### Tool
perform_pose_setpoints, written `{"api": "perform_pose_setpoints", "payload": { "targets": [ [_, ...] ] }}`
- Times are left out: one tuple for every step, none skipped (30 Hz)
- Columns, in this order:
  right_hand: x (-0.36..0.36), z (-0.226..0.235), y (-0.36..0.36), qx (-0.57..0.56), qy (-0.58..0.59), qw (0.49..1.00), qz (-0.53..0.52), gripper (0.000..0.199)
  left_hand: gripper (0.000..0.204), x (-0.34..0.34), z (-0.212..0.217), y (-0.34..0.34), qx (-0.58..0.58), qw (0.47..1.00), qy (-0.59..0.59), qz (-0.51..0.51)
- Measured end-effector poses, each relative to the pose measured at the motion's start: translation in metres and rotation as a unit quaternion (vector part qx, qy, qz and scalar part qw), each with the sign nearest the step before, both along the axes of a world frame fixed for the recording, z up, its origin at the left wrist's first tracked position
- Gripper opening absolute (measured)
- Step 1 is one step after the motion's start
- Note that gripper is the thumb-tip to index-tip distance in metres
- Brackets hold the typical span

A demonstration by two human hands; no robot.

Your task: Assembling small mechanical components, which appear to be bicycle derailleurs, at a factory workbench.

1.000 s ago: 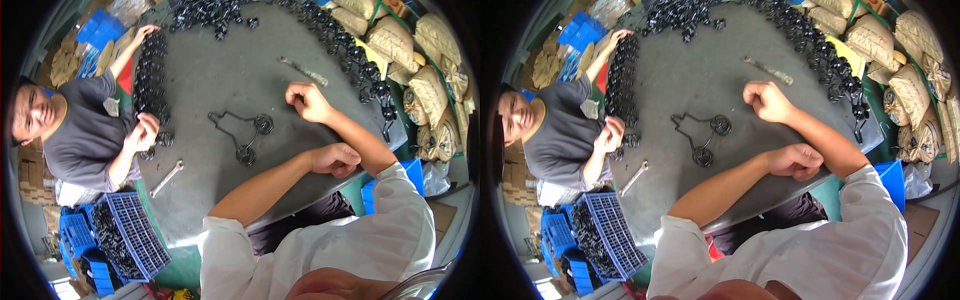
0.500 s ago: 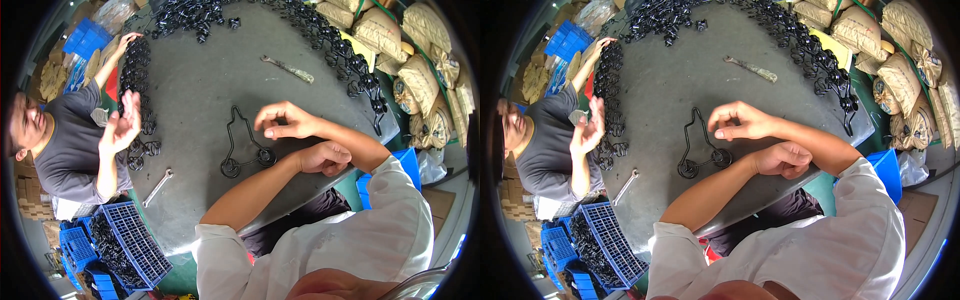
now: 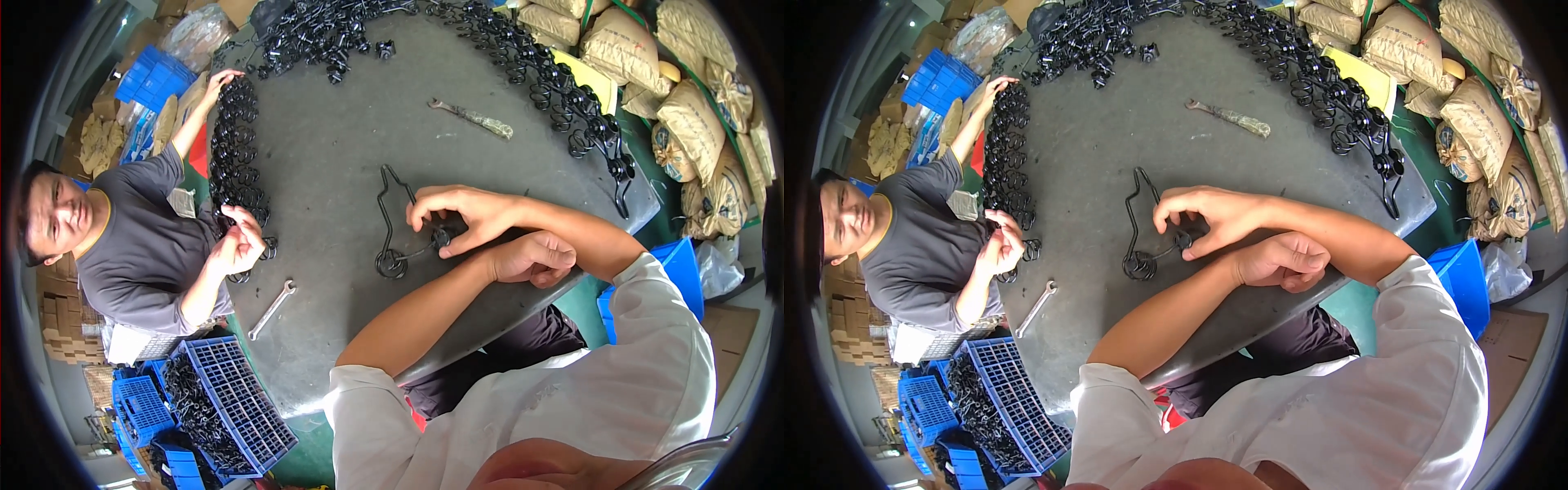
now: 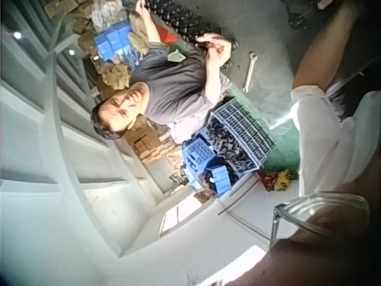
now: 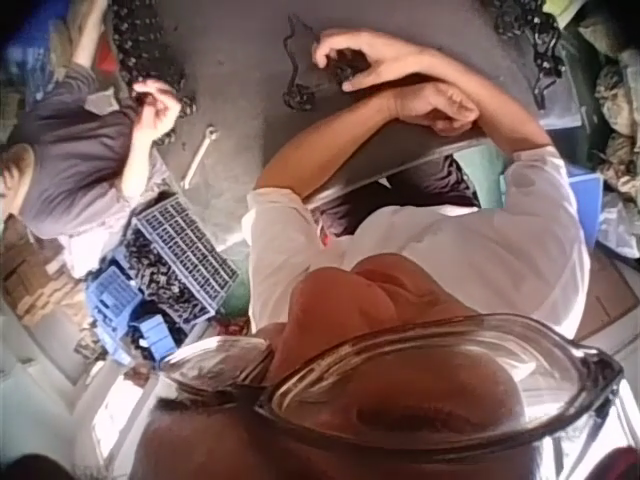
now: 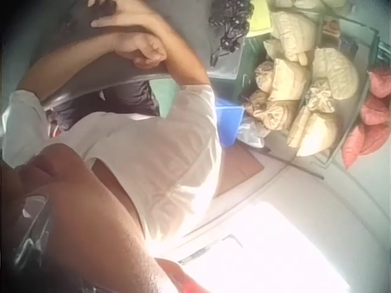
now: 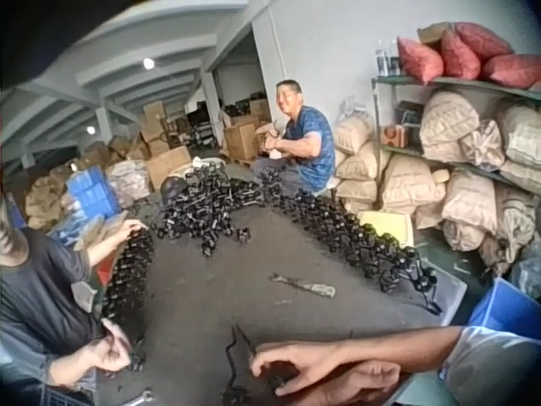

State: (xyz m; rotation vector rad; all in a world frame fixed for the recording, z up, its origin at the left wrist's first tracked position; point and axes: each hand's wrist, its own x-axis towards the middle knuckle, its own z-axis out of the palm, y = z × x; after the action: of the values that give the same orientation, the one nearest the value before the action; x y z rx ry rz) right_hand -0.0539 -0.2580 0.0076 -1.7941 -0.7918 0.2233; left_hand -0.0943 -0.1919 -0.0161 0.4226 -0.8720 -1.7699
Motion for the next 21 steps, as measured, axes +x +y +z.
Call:
{"api": "perform_pose_setpoints", "payload": {
  "targets": [
    [0.001, 0.005, -0.003, 0.016, -0.020, 1.000, -0.016, 0.044, 0.043, -0.002, 0.003, 0.000, -0.001, 1.000, -0.005, -0.003],
    [0.002, 0.006, -0.005, 0.040, -0.021, 0.999, -0.026, 0.044, 0.042, -0.004, 0.005, 0.000, -0.004, 0.999, -0.050, 0.008],
    [0.003, 0.006, -0.006, 0.063, -0.022, 0.997, -0.036, 0.044, 0.041, -0.007, 0.008, 0.000, -0.007, 0.995, -0.095, 0.020],
    [0.004, 0.007, -0.006, 0.070, -0.010, 0.997, -0.040, 0.046, 0.037, -0.013, 0.009, 0.004, -0.020, 0.988, -0.148, 0.047],
    [0.006, 0.006, -0.011, 0.068, -0.016, 0.997, -0.042, 0.046, 0.035, -0.021, 0.022, 0.005, -0.083, 0.960, -0.247, 0.105],
    [0.009, 0.003, -0.016, 0.032, -0.080, 0.995, -0.056, 0.046, 0.035, -0.024, 0.034, 0.009, -0.100, 0.917, -0.364, 0.130],
    [0.013, 0.002, -0.016, 0.000, -0.143, 0.988, -0.065, 0.046, 0.036, -0.026, 0.059, 0.022, -0.110, 0.858, -0.477, 0.157],
    [0.012, 0.004, -0.019, 0.001, -0.144, 0.987, -0.065, 0.046, 0.035, -0.031, 0.070, 0.029, -0.133, 0.807, -0.521, 0.244],
    [0.010, 0.007, -0.024, -0.087, -0.178, 0.976, -0.086, 0.046, 0.033, -0.029, 0.077, 0.037, -0.163, 0.760, -0.537, 0.328],
    [0.010, 0.012, -0.025, -0.172, -0.211, 0.957, -0.105, 0.046, 0.030, -0.025, 0.084, 0.049, -0.188, 0.703, -0.550, 0.410],
    [0.010, 0.017, -0.023, -0.177, -0.185, 0.962, -0.092, 0.048, 0.027, -0.014, 0.089, 0.064, -0.180, 0.672, -0.548, 0.464],
    [0.011, 0.014, -0.028, -0.176, -0.193, 0.961, -0.090, 0.049, 0.024, 0.001, 0.094, 0.078, -0.187, 0.603, -0.567, 0.529],
    [0.012, 0.008, -0.037, -0.177, -0.199, 0.960, -0.090, 0.051, 0.024, 0.016, 0.085, 0.088, -0.143, 0.583, -0.523, 0.605],
    [0.011, 0.007, -0.039, -0.177, -0.200, 0.959, -0.094, 0.051, 0.026, 0.036, 0.082, 0.097, -0.135, 0.517, -0.504, 0.679],
    [0.009, 0.008, -0.038, -0.178, -0.177, 0.963, -0.098, 0.053, 0.026, 0.059, 0.070, 0.111, -0.099, 0.483, -0.463, 0.737],
    [0.009, 0.008, -0.033, -0.177, -0.155, 0.967, -0.100, 0.056, 0.028, 0.080, 0.061, 0.125, -0.059, 0.478, -0.387, 0.786],
    [0.008, 0.011, -0.030, -0.176, -0.157, 0.967, -0.096, 0.056, 0.032, 0.099, 0.048, 0.142, -0.028, 0.463, -0.349, 0.814],
    [0.008, 0.015, -0.029, -0.168, -0.138, 0.972, -0.092, 0.057, 0.034, 0.119, 0.025, 0.158, -0.017, 0.433, -0.341, 0.834],
    [0.010, 0.019, -0.024, -0.158, -0.120, 0.976, -0.085, 0.059, 0.037, 0.133, 0.000, 0.176, -0.006, 0.401, -0.341, 0.850],
    [0.012, 0.016, -0.027, -0.141, -0.137, 0.977, -0.084, 0.062, 0.037, 0.139, -0.010, 0.183, 0.056, 0.427, -0.334, 0.838],
    [0.014, 0.008, -0.034, -0.119, -0.146, 0.978, -0.092, 0.062, 0.038, 0.141, -0.018, 0.184, 0.119, 0.458, -0.324, 0.819]
  ]
}}
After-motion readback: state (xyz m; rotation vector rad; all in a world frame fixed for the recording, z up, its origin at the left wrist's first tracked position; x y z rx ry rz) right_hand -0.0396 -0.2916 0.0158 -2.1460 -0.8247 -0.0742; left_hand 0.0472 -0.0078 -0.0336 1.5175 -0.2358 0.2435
